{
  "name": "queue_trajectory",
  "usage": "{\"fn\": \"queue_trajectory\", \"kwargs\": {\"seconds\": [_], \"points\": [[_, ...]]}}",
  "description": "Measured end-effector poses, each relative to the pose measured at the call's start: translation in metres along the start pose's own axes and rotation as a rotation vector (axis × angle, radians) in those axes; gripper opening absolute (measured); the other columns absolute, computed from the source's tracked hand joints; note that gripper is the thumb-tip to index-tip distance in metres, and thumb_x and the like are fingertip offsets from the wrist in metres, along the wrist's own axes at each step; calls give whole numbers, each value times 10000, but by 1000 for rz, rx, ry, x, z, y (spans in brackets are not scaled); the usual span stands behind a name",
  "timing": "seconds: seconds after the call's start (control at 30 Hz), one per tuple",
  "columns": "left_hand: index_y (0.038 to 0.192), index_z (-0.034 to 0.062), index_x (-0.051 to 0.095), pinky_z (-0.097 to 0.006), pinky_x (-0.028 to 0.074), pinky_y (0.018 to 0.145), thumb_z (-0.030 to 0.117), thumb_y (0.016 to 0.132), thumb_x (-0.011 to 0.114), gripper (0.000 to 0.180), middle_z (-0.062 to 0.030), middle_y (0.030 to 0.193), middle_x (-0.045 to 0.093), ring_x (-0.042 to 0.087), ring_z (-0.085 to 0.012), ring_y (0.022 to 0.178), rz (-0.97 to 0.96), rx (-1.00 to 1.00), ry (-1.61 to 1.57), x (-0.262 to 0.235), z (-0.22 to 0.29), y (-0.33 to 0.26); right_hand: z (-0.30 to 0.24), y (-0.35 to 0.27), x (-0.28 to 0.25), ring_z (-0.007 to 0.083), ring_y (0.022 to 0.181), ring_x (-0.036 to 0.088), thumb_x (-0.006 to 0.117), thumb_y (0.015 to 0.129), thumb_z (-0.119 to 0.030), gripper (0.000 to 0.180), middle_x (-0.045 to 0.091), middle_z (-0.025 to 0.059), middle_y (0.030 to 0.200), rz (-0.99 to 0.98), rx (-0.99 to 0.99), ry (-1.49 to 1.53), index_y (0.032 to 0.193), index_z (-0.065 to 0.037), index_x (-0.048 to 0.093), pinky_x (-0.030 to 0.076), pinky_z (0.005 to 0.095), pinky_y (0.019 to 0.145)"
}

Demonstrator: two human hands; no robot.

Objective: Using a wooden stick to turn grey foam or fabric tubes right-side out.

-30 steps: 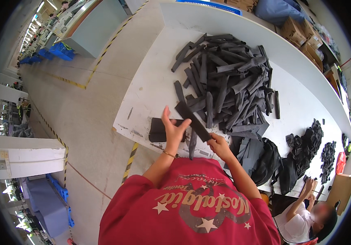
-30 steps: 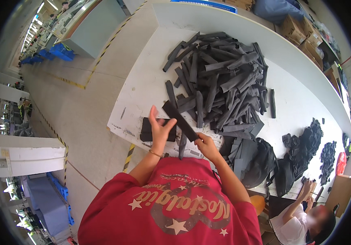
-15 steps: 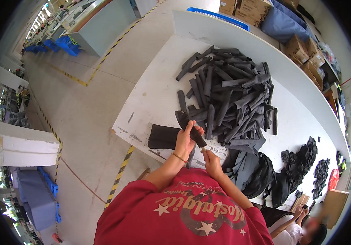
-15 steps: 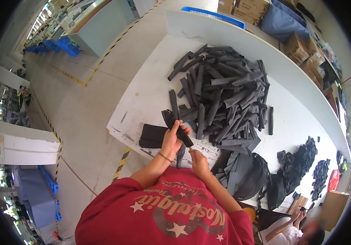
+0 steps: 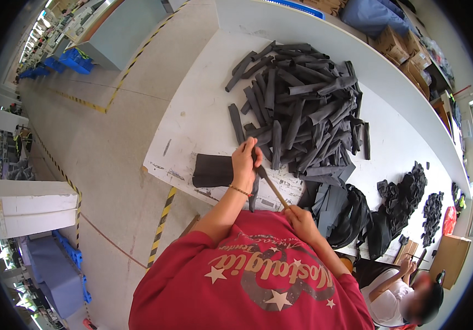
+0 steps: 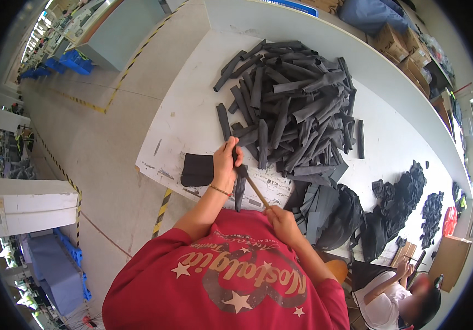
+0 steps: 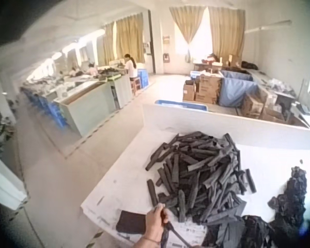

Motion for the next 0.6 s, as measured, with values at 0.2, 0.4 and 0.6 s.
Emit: {"fn": "queue_trajectory", "kwargs": {"seconds": [0.2, 0.4, 0.6], "points": [[978, 23, 544, -398, 557, 566, 484, 906, 546, 467, -127, 752, 634, 641, -270, 619, -126, -177, 2, 35, -14, -37, 6, 28, 7, 166, 552, 485, 497, 943, -142, 194, 524, 113, 621, 18, 46, 144, 941, 18, 607, 416, 305, 548], [760, 103, 457, -246, 221, 341, 392, 967, 481, 356, 8, 514, 385, 307, -93, 373, 204, 35, -163, -19, 22, 12, 1, 2, 16, 224, 603, 548, 512, 933, -176, 211, 546, 159, 654, -78, 12, -92, 939, 18, 595, 446, 367, 606], [749, 123, 437, -220, 232, 365, 354, 989, 444, 333, 28, 556, 346, 287, -72, 416, 149, 21, -366, -41, 36, 44, -23, -36, -21, 186, 544, 497, 584, 908, -197, 223, 533, 131, 622, -97, -90, -41, 884, 25, 587, 417, 338, 535]]}}
Point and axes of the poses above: each hand's wrist, its own y-axis towards the middle knuckle, its own x-axis out of the palm, z = x × y, the point moved 9 cm from there along y, towards the middle knuckle
